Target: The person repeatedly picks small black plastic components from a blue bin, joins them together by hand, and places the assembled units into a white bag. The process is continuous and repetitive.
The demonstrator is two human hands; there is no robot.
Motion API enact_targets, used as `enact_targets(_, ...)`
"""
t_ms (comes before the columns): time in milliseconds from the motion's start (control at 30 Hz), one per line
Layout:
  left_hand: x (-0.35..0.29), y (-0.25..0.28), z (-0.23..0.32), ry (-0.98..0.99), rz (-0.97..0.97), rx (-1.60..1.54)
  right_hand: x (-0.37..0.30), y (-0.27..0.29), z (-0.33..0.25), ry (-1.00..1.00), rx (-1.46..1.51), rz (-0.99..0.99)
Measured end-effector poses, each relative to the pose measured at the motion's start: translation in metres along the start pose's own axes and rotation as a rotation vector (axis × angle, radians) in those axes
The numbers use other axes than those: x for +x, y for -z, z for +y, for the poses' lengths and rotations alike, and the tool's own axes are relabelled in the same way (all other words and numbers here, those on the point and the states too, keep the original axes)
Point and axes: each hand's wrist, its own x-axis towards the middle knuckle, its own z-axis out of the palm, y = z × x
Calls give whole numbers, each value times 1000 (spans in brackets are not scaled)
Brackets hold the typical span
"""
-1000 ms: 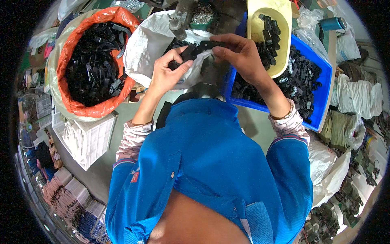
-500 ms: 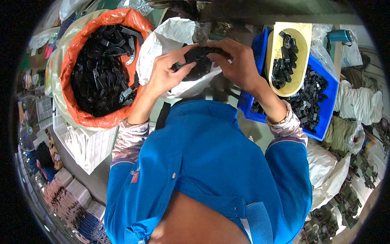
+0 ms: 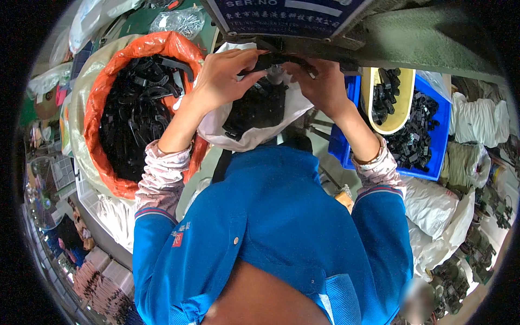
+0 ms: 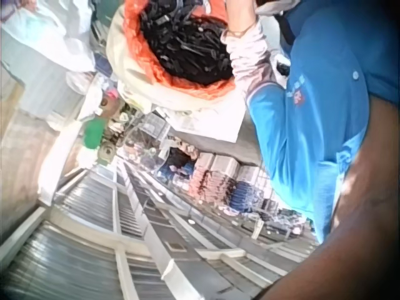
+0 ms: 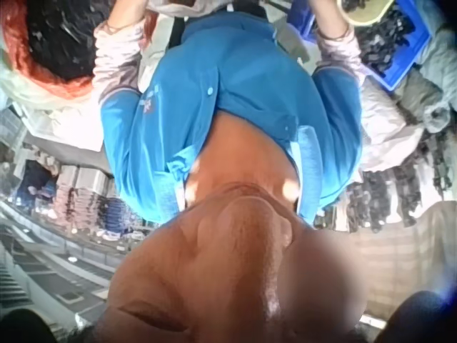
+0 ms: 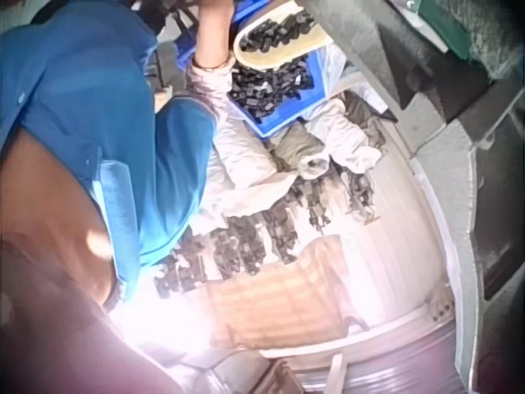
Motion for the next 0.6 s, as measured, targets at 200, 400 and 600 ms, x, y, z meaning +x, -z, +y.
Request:
enact_targets(200, 7, 0, -11, 189, -276, -7, 1, -1, 23, -163, -21, -59)
enact_targets(400, -13, 18, -10, 262, -195, -129, 13, 16, 52, -332, 470, -91)
enact_targets(600, -8, 15, -7, 284, -199, -166, 43, 8, 169, 93, -1119, -338)
